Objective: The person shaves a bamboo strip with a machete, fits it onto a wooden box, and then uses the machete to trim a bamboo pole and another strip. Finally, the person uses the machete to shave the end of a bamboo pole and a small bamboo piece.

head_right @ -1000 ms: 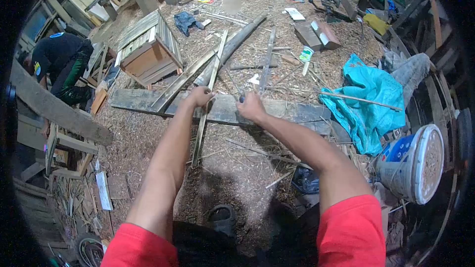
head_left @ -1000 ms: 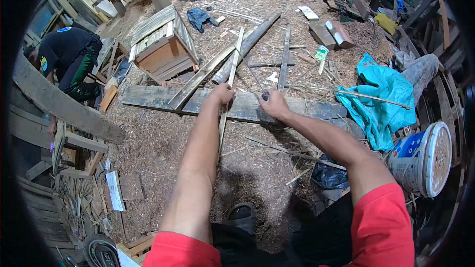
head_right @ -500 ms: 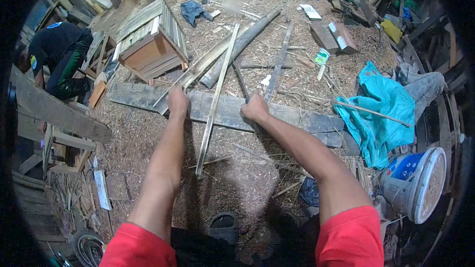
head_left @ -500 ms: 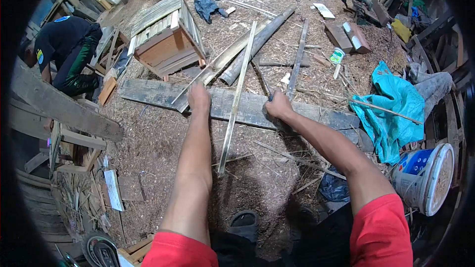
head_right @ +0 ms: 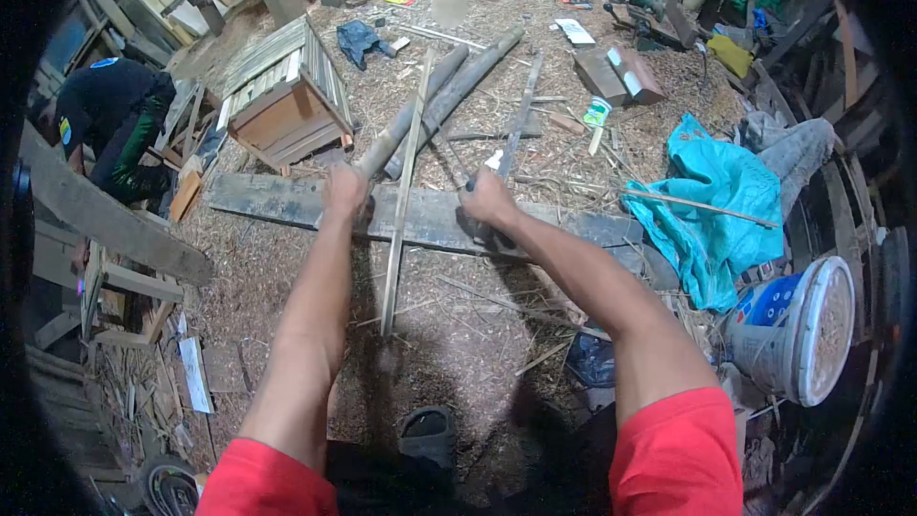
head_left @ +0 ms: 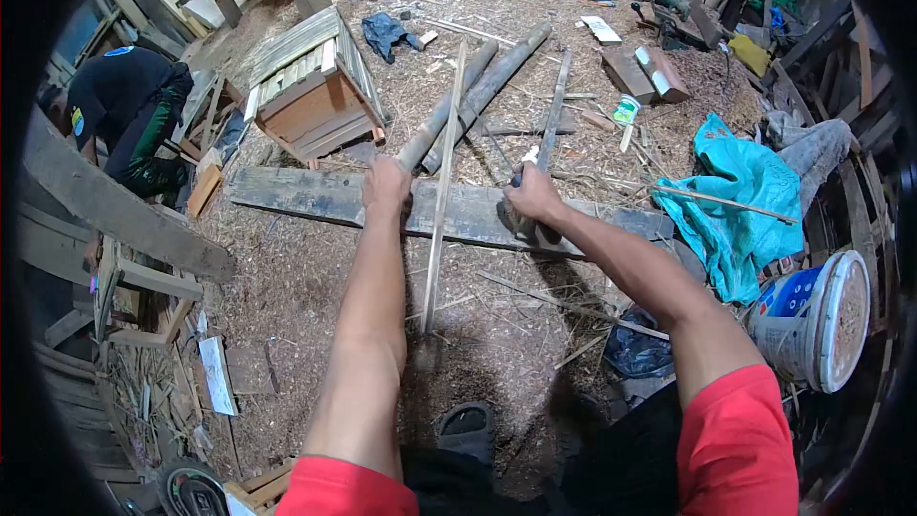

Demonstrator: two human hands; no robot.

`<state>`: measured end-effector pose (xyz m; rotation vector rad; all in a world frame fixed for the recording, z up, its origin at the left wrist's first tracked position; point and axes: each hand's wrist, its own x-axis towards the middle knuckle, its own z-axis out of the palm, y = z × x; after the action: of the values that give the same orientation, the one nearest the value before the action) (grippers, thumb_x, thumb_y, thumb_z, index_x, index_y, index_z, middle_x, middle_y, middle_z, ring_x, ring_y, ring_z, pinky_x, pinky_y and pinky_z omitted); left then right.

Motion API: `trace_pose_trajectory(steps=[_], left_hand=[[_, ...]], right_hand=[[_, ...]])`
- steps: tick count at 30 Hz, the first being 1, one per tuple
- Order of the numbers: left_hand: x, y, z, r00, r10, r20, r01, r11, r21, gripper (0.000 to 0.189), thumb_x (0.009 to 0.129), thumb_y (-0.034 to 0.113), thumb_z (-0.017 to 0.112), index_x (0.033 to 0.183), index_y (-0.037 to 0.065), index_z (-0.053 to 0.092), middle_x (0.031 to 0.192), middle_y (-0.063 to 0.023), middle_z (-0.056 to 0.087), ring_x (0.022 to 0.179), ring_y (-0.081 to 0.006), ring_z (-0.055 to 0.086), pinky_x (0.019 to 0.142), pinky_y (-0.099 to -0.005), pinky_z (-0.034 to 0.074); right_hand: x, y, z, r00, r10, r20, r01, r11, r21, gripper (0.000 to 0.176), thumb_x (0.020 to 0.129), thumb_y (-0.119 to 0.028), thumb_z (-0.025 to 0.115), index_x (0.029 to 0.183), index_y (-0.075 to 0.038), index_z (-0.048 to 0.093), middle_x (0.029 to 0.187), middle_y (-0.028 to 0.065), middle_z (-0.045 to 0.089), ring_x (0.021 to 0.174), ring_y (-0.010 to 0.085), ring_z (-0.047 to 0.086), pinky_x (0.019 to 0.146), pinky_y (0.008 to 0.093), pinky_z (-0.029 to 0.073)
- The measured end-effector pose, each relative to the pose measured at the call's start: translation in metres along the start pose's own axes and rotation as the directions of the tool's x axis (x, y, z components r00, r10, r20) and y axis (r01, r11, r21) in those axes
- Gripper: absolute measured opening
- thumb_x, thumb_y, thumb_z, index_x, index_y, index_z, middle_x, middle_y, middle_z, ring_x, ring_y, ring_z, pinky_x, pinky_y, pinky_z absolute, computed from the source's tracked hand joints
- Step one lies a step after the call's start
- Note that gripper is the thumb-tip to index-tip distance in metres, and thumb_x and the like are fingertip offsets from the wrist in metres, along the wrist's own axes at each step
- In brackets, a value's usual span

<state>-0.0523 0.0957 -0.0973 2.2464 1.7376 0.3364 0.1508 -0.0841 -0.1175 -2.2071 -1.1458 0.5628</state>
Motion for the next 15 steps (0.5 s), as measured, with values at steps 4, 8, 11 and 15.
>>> trace_pose_trajectory(steps=[4,8,11,15], left_hand=[[-0.016,0.013,-0.035,0.996,-0.013,0.084,0.009,0.999,0.042,0.06,0.079,0.051,0.064,0.1,-0.004,0.068,0.108,-0.0253,0.065,0.103,-0.0378,0.063,0.087,-0.0449,0.051],[-0.017,0.016,-0.048,0.998,0.003,0.061,-0.002,1.0,-0.011,0.071,0.072,0.062,0.067,0.097,-0.004,0.069,0.105,-0.0261,0.066,0.101,-0.0382,0.064,0.084,-0.0443,0.051],[-0.002,0.015,-0.05,0.996,0.049,0.077,-0.038,0.99,-0.132,0.075,0.071,0.065,0.067,0.097,-0.005,0.069,0.104,-0.0273,0.065,0.101,-0.0397,0.063,0.084,-0.0433,0.051],[0.001,0.028,-0.032,0.966,0.194,0.17,-0.089,0.869,-0.487,0.074,0.077,0.068,0.06,0.089,-0.004,0.071,0.084,-0.0208,0.069,0.078,-0.0298,0.066,0.071,-0.0395,0.05]], right_hand=[[-0.002,-0.014,-0.022,0.996,-0.008,-0.088,0.011,0.999,0.033,0.043,0.078,-0.028,0.063,0.102,0.007,0.054,0.096,0.0304,0.063,0.094,0.044,0.062,0.083,0.0485,0.049],[-0.005,-0.017,-0.033,0.984,-0.025,-0.178,0.042,0.995,0.09,0.044,0.08,-0.034,0.064,0.093,0.008,0.057,0.09,0.0292,0.064,0.088,0.0411,0.064,0.079,0.0477,0.05],[-0.014,-0.03,-0.055,0.97,-0.006,-0.243,0.062,0.972,0.225,0.047,0.079,-0.04,0.067,0.086,0.006,0.062,0.078,0.0246,0.065,0.079,0.0372,0.066,0.073,0.0457,0.05],[-0.015,-0.046,-0.085,0.886,-0.003,-0.464,0.16,0.941,0.3,0.053,0.077,-0.05,0.07,0.079,0.002,0.066,0.064,0.0179,0.064,0.066,0.0326,0.065,0.066,0.0427,0.05]])
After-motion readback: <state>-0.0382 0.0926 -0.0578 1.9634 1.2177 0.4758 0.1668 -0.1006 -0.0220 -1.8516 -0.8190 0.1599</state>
